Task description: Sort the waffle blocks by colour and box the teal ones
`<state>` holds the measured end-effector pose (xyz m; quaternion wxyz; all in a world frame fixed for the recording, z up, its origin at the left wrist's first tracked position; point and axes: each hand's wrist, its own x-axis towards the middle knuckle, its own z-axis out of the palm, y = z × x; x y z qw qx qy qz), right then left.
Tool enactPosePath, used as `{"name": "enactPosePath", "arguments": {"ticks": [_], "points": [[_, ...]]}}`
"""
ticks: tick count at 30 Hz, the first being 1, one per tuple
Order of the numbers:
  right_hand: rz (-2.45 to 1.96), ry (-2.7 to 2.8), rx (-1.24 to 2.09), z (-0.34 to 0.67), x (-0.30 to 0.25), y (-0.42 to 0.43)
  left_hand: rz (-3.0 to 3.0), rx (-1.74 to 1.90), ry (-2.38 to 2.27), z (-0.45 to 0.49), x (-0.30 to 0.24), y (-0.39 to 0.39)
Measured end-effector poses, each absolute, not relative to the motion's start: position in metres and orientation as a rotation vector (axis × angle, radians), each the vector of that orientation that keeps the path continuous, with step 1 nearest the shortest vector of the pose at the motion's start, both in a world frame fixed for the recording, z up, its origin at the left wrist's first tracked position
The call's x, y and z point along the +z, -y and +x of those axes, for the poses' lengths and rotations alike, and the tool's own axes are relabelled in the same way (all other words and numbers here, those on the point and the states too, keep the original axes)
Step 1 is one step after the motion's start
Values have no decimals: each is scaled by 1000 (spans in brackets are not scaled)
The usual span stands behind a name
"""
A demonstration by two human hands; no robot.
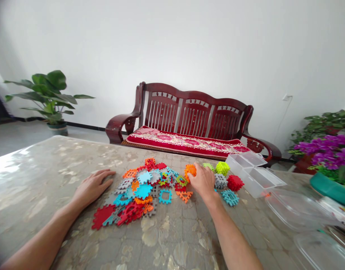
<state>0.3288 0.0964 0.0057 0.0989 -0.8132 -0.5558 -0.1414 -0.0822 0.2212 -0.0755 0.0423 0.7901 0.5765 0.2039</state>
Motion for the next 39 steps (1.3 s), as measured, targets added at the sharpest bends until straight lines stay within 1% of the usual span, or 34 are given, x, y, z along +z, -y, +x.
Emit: {"name": "enactPosePath", "arguments": {"ticks": [8, 15, 24, 27, 32, 34, 39], "points": [[-2504, 1682, -419, 319, 8, -105, 2437, 610, -1756, -82, -74, -220], [-2594, 1734, -334, 312, 10, -121, 2412, 621, -1768, -81, -72, -219], [-2573, 1690, -371, 316, 9, -119, 2416, 588, -1757, -81, -72, -219], [-2354, 1742, -370, 303, 8, -110, 2406, 599, -1760, -81, -72, -218], [-1756, 2002, 23, 258, -4, -86, 2404, 616, -1775, -80, -72, -216], [-1572, 2101, 104, 241, -11, -79, 2407, 606, -1777, -80, -71, -216], [-1330, 2243, 67, 224, -26, -75, 2409, 565, -1768, -79, -69, -215]]}}
